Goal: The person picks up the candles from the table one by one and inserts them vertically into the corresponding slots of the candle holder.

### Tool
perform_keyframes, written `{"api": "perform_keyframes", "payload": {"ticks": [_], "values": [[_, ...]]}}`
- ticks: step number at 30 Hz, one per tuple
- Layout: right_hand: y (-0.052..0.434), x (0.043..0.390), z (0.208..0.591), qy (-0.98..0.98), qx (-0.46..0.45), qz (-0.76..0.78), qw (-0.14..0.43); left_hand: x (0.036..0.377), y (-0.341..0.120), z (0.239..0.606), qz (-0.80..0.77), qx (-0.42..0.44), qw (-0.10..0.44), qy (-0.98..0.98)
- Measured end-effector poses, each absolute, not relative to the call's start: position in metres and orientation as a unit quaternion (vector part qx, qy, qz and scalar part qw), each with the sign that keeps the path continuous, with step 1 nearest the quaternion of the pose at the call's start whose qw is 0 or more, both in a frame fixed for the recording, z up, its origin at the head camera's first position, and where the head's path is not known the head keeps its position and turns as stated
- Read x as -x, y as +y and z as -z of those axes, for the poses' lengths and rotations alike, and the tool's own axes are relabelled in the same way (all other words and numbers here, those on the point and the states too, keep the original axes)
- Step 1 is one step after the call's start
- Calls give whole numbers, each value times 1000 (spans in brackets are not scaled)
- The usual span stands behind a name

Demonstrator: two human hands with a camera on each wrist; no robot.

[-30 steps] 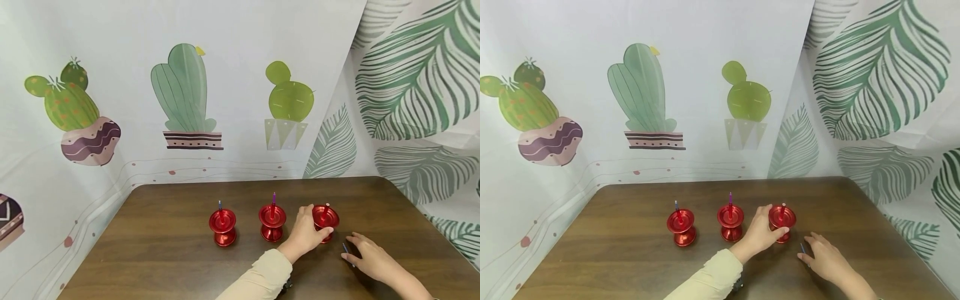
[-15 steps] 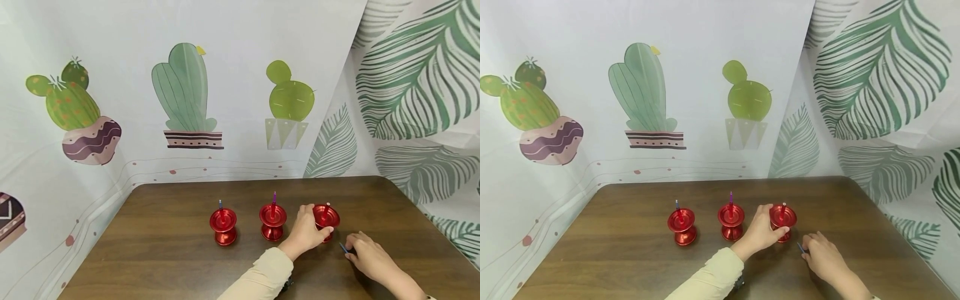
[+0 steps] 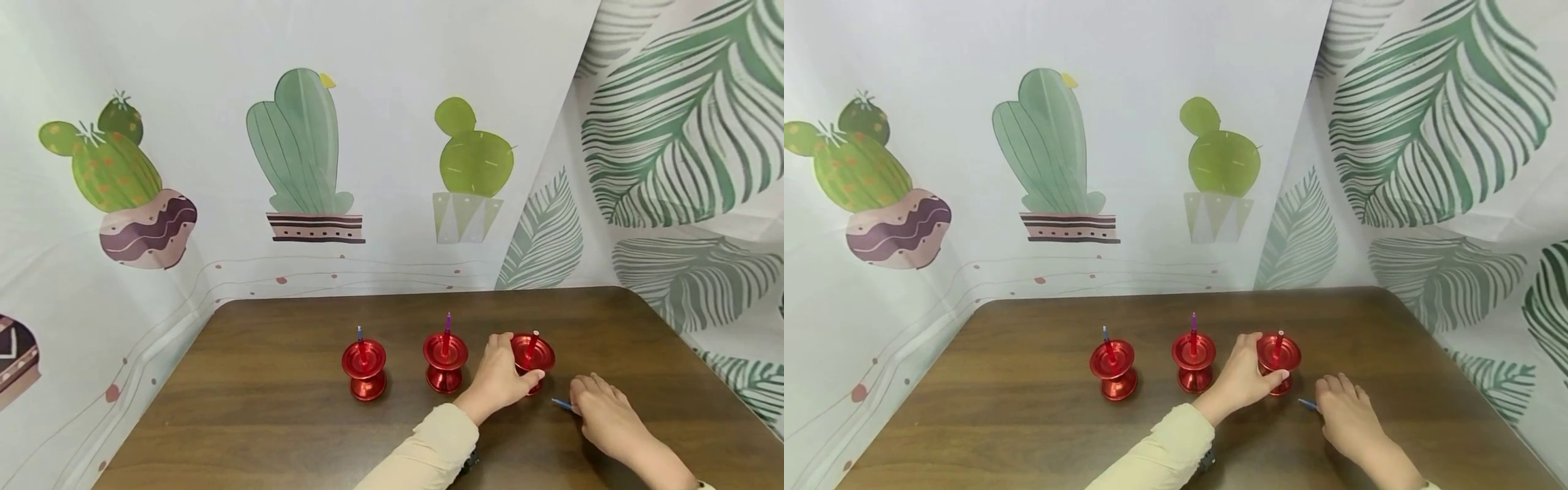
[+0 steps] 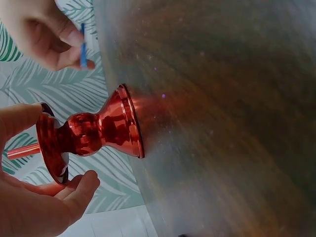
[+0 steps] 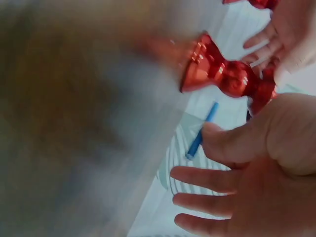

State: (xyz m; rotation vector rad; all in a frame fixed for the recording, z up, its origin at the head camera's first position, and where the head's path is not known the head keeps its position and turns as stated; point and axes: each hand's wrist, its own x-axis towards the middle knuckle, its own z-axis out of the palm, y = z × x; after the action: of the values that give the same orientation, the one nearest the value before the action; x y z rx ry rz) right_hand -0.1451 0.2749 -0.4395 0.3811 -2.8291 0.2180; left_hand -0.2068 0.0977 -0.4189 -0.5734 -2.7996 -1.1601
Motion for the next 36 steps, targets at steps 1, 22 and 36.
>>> {"api": "perform_keyframes", "payload": {"ticks": [1, 22, 36], "values": [[277, 146, 437, -978, -125, -81, 147, 207, 98, 419, 376, 186, 28, -907], [249, 186, 382, -826, -48, -537, 166, 205, 97, 419, 387, 188, 14, -902], [236, 198, 403, -773, -83, -590, 217, 206, 96, 418, 380, 195, 19, -904]]}}
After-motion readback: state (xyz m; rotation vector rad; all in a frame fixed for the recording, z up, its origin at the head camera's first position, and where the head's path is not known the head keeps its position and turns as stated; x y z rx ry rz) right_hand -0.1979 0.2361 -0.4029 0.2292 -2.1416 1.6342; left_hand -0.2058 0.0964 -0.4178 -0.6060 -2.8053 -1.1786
